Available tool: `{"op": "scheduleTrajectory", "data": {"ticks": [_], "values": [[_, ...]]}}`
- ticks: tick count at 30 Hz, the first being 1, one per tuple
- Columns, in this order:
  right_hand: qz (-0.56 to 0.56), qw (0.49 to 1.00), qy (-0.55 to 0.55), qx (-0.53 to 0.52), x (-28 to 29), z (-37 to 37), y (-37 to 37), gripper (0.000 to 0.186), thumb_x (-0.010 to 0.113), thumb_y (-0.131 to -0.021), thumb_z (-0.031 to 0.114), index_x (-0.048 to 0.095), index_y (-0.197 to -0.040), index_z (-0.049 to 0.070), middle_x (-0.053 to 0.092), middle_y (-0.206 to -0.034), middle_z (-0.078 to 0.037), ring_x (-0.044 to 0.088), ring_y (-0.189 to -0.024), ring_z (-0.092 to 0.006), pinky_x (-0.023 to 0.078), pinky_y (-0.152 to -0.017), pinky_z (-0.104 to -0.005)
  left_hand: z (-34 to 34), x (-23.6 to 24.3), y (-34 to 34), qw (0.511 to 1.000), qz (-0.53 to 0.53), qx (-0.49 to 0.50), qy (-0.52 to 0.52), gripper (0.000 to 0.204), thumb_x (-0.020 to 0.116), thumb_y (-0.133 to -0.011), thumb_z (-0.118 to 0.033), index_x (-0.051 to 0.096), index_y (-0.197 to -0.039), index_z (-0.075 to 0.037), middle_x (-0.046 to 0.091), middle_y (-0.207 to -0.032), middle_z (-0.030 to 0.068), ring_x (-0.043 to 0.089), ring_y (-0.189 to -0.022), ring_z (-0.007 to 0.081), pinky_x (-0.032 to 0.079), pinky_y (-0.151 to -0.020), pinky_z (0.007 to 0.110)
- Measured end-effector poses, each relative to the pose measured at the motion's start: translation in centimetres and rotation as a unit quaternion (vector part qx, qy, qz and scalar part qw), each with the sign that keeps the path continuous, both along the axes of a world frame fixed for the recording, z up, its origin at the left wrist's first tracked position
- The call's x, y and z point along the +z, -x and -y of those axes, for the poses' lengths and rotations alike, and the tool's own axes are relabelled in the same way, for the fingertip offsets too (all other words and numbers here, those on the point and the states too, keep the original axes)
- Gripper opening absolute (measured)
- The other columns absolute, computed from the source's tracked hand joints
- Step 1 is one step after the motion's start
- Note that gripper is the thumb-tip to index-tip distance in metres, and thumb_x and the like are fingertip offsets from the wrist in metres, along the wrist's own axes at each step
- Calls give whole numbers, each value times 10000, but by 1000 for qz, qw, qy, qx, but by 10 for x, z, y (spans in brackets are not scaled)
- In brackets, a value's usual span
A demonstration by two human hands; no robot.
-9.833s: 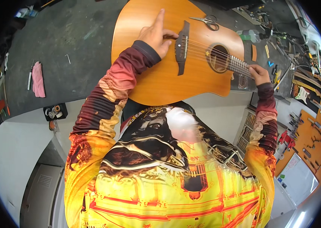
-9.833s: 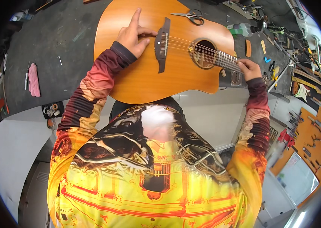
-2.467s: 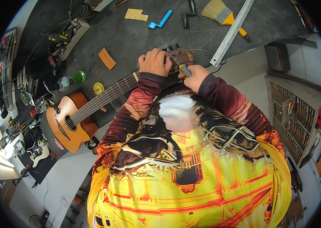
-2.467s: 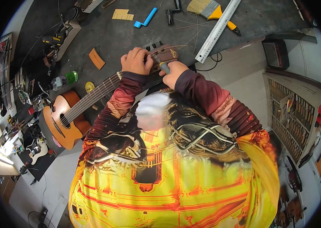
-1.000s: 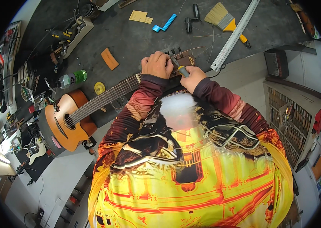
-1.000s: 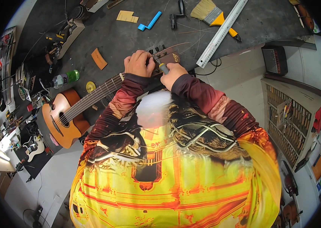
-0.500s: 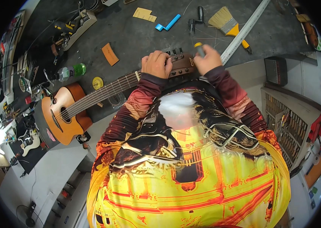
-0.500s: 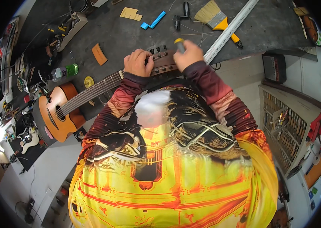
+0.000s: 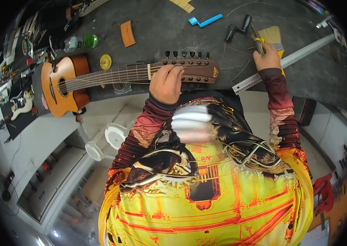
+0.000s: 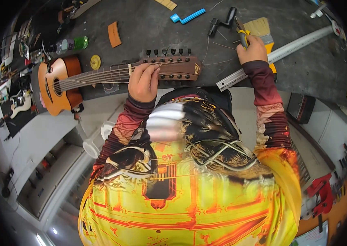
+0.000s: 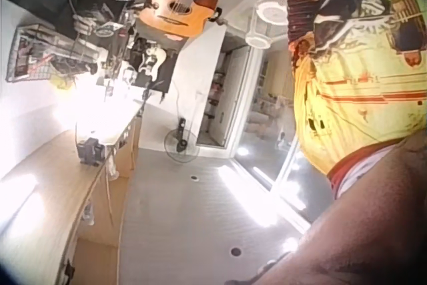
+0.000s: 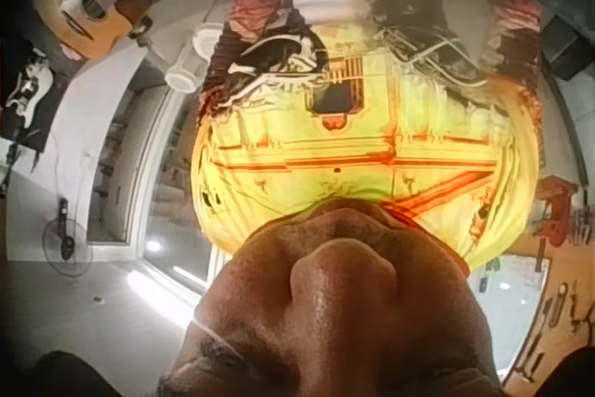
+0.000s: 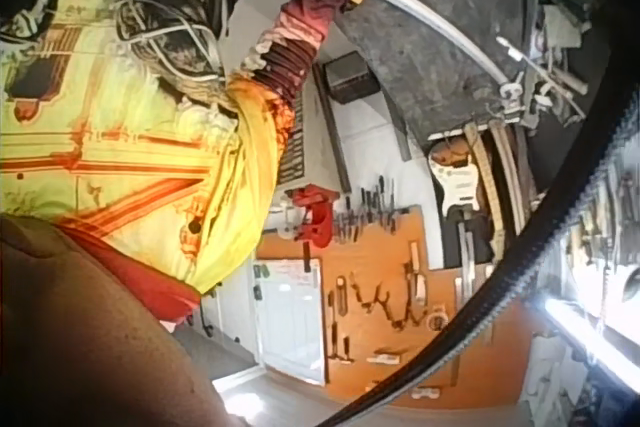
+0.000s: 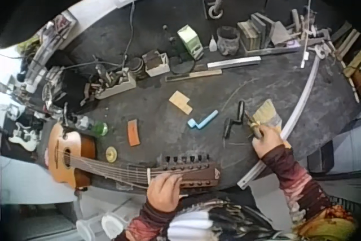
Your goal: The person removes a new guitar string from its package, uncoils it, and threads it through the bridge pin hole on an acoustic guitar. They then pull the string to the headstock, insert it through the tuning post, and wind the tuning peg using a handheld string winder.
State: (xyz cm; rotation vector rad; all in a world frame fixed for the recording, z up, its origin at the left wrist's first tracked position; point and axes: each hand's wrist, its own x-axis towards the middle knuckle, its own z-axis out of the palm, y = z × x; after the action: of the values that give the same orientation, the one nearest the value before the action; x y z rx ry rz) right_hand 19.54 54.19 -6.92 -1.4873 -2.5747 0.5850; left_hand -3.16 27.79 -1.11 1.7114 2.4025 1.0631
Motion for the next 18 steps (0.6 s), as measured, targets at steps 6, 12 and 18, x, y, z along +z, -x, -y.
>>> {"op": "scheduleTrajectory", "data": {"ticks": [6,12,18], "values": [[-76,995,-45,56,9,8,2,359,718,-751,171,675,-1033,-47,653,-1079,-221,630,-1006,-397,501,-898,-429,24,7,2,997,12,81,17,186,690,-815,60,688,-995,12,635,-927,134,641,-790,293,523,-705,351],[-42,993,-63,86,31,7,3,348,742,-761,161,668,-1020,-59,648,-1124,-256,627,-1041,-412,496,-919,-420,28,13,7,993,25,100,50,206,708,-779,52,700,-972,-19,626,-894,117,632,-783,297,515,-708,363],[11,992,-81,93,45,-5,-11,358,759,-780,184,675,-1043,-43,657,-1143,-234,633,-1059,-391,492,-928,-406,20,20,10,994,29,84,67,231,704,-763,2,693,-985,-61,603,-865,70,584,-796,280,451,-720,383]]}}
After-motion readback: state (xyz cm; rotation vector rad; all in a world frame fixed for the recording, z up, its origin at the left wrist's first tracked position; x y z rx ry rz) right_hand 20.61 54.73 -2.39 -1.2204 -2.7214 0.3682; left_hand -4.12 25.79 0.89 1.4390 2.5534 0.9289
